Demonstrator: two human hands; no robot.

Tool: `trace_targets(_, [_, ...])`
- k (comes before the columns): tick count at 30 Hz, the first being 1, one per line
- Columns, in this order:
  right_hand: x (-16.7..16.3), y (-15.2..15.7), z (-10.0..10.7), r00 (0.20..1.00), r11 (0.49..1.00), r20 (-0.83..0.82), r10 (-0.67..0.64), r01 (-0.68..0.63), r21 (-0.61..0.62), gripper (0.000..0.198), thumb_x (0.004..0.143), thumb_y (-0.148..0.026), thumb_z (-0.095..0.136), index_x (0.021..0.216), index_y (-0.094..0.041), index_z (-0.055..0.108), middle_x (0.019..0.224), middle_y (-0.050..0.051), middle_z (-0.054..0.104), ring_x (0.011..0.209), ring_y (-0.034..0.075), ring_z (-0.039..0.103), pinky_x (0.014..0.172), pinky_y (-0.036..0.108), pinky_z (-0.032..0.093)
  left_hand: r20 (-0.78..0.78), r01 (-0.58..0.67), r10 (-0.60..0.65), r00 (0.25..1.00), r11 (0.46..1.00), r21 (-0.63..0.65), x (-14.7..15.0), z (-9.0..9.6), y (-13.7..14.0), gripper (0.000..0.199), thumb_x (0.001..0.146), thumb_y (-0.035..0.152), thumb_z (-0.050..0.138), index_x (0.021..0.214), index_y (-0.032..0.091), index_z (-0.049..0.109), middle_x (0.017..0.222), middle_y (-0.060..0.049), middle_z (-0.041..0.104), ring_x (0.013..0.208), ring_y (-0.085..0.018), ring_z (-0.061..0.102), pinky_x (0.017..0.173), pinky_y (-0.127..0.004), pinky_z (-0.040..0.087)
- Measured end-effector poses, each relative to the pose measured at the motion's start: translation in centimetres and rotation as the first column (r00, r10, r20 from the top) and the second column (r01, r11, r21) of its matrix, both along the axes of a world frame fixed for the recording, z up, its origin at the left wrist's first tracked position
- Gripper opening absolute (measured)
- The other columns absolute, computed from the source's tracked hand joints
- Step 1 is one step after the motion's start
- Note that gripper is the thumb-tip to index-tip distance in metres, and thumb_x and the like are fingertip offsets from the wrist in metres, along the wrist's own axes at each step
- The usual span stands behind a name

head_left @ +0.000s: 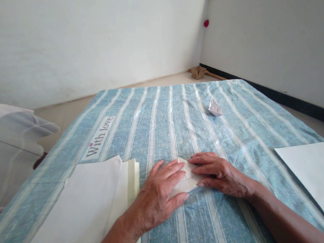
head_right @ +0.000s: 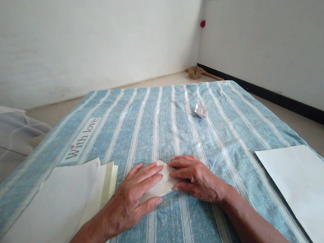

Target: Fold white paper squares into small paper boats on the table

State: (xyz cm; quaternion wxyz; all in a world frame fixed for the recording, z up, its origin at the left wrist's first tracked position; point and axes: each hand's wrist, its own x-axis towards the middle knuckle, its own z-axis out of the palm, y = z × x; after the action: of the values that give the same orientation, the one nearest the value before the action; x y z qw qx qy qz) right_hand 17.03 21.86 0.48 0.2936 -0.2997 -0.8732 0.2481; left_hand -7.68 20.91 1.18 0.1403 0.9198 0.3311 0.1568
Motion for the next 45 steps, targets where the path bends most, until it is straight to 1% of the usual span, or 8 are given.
trace_targets(5, [-0.06,-0.13,-0.10,1.000,1.000,-0.012,-0.017,0.017,0.000,0.025,0.094,-0.034,0.054,0.104,-0.017,0.070,0.119,0.011,0.065,0.118,0.023,0.054,0.102,0.042,0.039,0.005,-0.022,0.022,1.000,1.000,0.007,0.22,0.15,-0.12,0.043,0.078,0.021,0.068,0.119,0.013,0.058,0.132,-0.018,0.059,0.125,-0.034,0.052,0.102,-0.066,0.036])
trace_targets(11, [-0.15,-0.23,-0.09,1.000,1.000,-0.013,-0.020,0.021,0.004,0.022,0.096,-0.028,0.052,0.100,-0.017,0.070,0.115,0.011,0.066,0.116,0.023,0.056,0.101,0.042,0.040,0.037,-0.031,0.030,0.999,0.999,0.011,0.34,0.39,-0.24,0.028,0.086,0.016,0.053,0.113,0.015,0.061,0.128,-0.015,0.062,0.124,-0.032,0.053,0.101,-0.065,0.037])
trace_targets(15, [-0.20,-0.30,-0.04,1.000,1.000,-0.024,-0.017,0.016,-0.018,0.022,0.088,-0.035,0.064,0.097,-0.017,0.070,0.117,0.011,0.065,0.117,0.026,0.055,0.100,0.044,0.040,0.085,-0.036,0.033,0.996,0.999,0.025,0.50,0.38,-0.18,0.026,0.089,0.014,0.046,0.108,0.016,0.064,0.124,-0.013,0.065,0.121,-0.031,0.056,0.099,-0.065,0.040])
trace_targets(17, [-0.22,-0.32,-0.05,0.999,1.000,-0.029,-0.021,0.020,-0.023,0.021,0.085,-0.035,0.068,0.094,-0.016,0.070,0.117,0.012,0.065,0.117,0.027,0.054,0.100,0.045,0.040,0.095,-0.037,0.034,0.995,0.999,0.030,0.55,0.31,-0.17,0.026,0.090,0.014,0.045,0.107,0.017,0.064,0.123,-0.012,0.066,0.120,-0.031,0.056,0.099,-0.064,0.040])
trace_targets(20, [-0.23,-0.30,-0.14,0.999,0.999,-0.036,-0.035,0.035,-0.018,0.011,0.088,-0.024,0.062,0.093,-0.017,0.069,0.116,0.011,0.066,0.117,0.025,0.055,0.100,0.044,0.041,0.096,-0.044,0.041,0.995,0.998,0.038,0.51,0.14,-0.21,0.027,0.091,0.013,0.044,0.108,0.017,0.064,0.123,-0.012,0.066,0.121,-0.031,0.056,0.099,-0.064,0.040])
trace_targets(22, [-0.19,-0.28,-0.25,0.998,0.999,-0.044,-0.038,0.038,-0.011,0.011,0.090,-0.021,0.059,0.092,-0.017,0.069,0.115,0.011,0.066,0.116,0.024,0.056,0.099,0.043,0.042,0.092,-0.045,0.041,0.995,0.998,0.045,0.44,0.04,-0.25,0.027,0.091,0.013,0.044,0.108,0.017,0.064,0.123,-0.012,0.066,0.121,-0.030,0.056,0.099,-0.064,0.040])
trace_targets(33, [-0.11,-0.46,0.17,0.997,0.996,-0.016,-0.074,0.074,-0.040,0.010,0.088,-0.019,0.060,0.083,-0.020,0.068,0.113,0.008,0.066,0.115,0.023,0.057,0.099,0.042,0.045,0.065,-0.042,0.039,0.997,0.998,0.048,0.42,0.07,-0.06,0.028,0.091,0.011,0.043,0.107,0.017,0.065,0.124,-0.011,0.066,0.121,-0.030,0.056,0.101,-0.062,0.040])
trace_targets(45, [0.25,-0.28,-0.33,0.985,0.985,0.023,-0.169,0.170,-0.029,0.014,0.088,-0.016,0.058,0.080,-0.018,0.069,0.121,0.010,0.063,0.124,0.028,0.050,0.103,0.051,0.040,0.077,-0.057,0.055,0.996,0.998,0.021,0.31,-0.24,0.04,0.029,0.092,0.012,0.041,0.109,0.019,0.064,0.124,-0.010,0.065,0.121,-0.028,0.055,0.102,-0.060,0.039])
